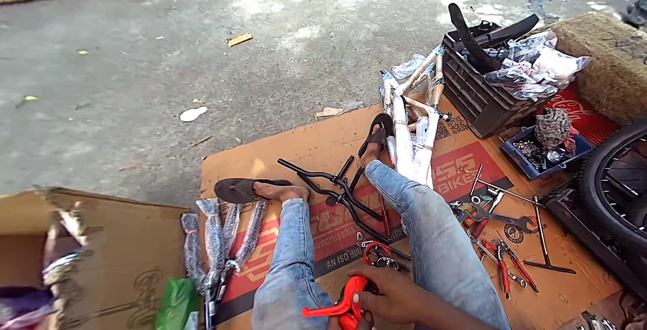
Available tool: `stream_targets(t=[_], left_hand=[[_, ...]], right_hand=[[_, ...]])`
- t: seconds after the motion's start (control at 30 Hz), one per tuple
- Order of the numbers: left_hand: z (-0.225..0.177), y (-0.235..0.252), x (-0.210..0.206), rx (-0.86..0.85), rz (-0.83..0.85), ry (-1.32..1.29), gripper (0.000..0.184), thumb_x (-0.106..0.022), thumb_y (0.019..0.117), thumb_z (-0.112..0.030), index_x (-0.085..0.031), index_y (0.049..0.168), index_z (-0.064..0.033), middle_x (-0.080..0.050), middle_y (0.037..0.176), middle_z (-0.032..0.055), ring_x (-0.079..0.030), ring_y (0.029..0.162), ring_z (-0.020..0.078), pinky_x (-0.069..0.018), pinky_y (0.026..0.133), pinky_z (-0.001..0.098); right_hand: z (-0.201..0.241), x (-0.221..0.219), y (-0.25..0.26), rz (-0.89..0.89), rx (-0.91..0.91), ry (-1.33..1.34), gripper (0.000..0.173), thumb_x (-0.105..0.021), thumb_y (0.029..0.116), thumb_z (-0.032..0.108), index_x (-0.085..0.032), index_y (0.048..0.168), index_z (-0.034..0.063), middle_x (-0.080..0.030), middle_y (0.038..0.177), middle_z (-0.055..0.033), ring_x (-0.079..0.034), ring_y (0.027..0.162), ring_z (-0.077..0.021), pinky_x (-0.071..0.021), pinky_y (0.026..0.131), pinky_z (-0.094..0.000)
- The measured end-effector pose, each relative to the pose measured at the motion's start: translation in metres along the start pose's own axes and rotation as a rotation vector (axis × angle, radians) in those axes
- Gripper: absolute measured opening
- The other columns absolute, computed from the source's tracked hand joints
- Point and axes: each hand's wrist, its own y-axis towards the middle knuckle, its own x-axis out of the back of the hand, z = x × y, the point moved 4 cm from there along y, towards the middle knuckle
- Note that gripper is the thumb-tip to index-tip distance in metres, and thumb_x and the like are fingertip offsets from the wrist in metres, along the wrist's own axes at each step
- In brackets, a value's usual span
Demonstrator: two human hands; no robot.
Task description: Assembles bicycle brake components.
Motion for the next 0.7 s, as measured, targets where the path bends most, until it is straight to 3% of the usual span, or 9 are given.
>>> stream_targets(t=[0.1, 0.2, 0.33, 0.5, 0.6, 0.7], left_hand=[[-0.001, -0.001, -0.001, 0.006, -0.018, -0.011, 0.045, -0.072, 0.0866, -0.007, -0.052, 0.123, 0.0105, -0.07, 0.095, 0.013, -0.071, 0.084, 0.0156, -0.0614, 0.079, 0.0347], [-0.001, 0.0, -0.004, -0.011, -0.032, 0.031, 0.052, -0.078, 0.0832, -0.01, -0.053, 0.124, 0.0104, -0.071, 0.097, 0.0136, -0.072, 0.086, 0.0158, -0.0618, 0.081, 0.0351], [0.001, -0.001, -0.004, 0.039, -0.064, 0.058, 0.055, -0.084, 0.0802, -0.02, -0.059, 0.123, 0.0034, -0.073, 0.098, 0.01, -0.073, 0.086, 0.0169, -0.063, 0.081, 0.0378], [0.002, -0.001, -0.002, 0.005, -0.107, -0.062, 0.053, -0.083, 0.0773, -0.021, -0.061, 0.12, 0.0016, -0.074, 0.097, 0.0068, -0.073, 0.086, 0.0146, -0.0628, 0.081, 0.035], [-0.004, -0.006, 0.005, -0.027, -0.177, -0.322, 0.05, -0.078, 0.0817, -0.011, -0.055, 0.122, 0.0079, -0.073, 0.095, 0.0137, -0.074, 0.079, 0.0209, -0.0642, 0.071, 0.0362], [-0.011, -0.016, 0.029, -0.051, -0.276, -0.606, 0.048, -0.07, 0.0904, -0.011, -0.046, 0.126, 0.0119, -0.071, 0.097, 0.0224, -0.072, 0.075, 0.027, -0.0626, 0.064, 0.037]], right_hand=[[-0.001, 0.0, 0.001, 0.023, 0.021, 0.043, 0.054, -0.058, 0.1035, 0.037, -0.048, 0.15, 0.0095, -0.066, 0.128, -0.0149, -0.068, 0.112, -0.0242, -0.0548, 0.099, -0.0486], [-0.005, 0.003, -0.002, 0.023, 0.039, 0.107, 0.052, -0.062, 0.1024, 0.034, -0.051, 0.147, 0.0095, -0.068, 0.125, -0.0129, -0.07, 0.106, -0.0203, -0.0586, 0.094, -0.0435], [-0.01, 0.004, -0.002, -0.032, 0.062, 0.185, 0.046, -0.055, 0.1056, 0.039, -0.059, 0.138, 0.0071, -0.071, 0.111, -0.009, -0.07, 0.091, -0.0166, -0.0603, 0.082, -0.0385], [-0.014, 0.007, 0.002, -0.09, 0.029, 0.205, 0.049, -0.047, 0.1074, 0.043, -0.062, 0.134, 0.005, -0.071, 0.115, -0.0089, -0.071, 0.095, -0.0199, -0.0632, 0.077, -0.0395], [-0.015, 0.01, 0.004, -0.114, 0.011, 0.246, 0.058, -0.044, 0.1064, 0.05, -0.058, 0.136, 0.0017, -0.074, 0.109, -0.0109, -0.073, 0.093, -0.0234, -0.0635, 0.077, -0.0407], [-0.016, 0.011, 0.006, -0.131, 0.003, 0.301, 0.06, -0.042, 0.1069, 0.05, -0.056, 0.137, 0.0003, -0.074, 0.105, -0.0143, -0.074, 0.093, -0.028, -0.064, 0.077, -0.043]])
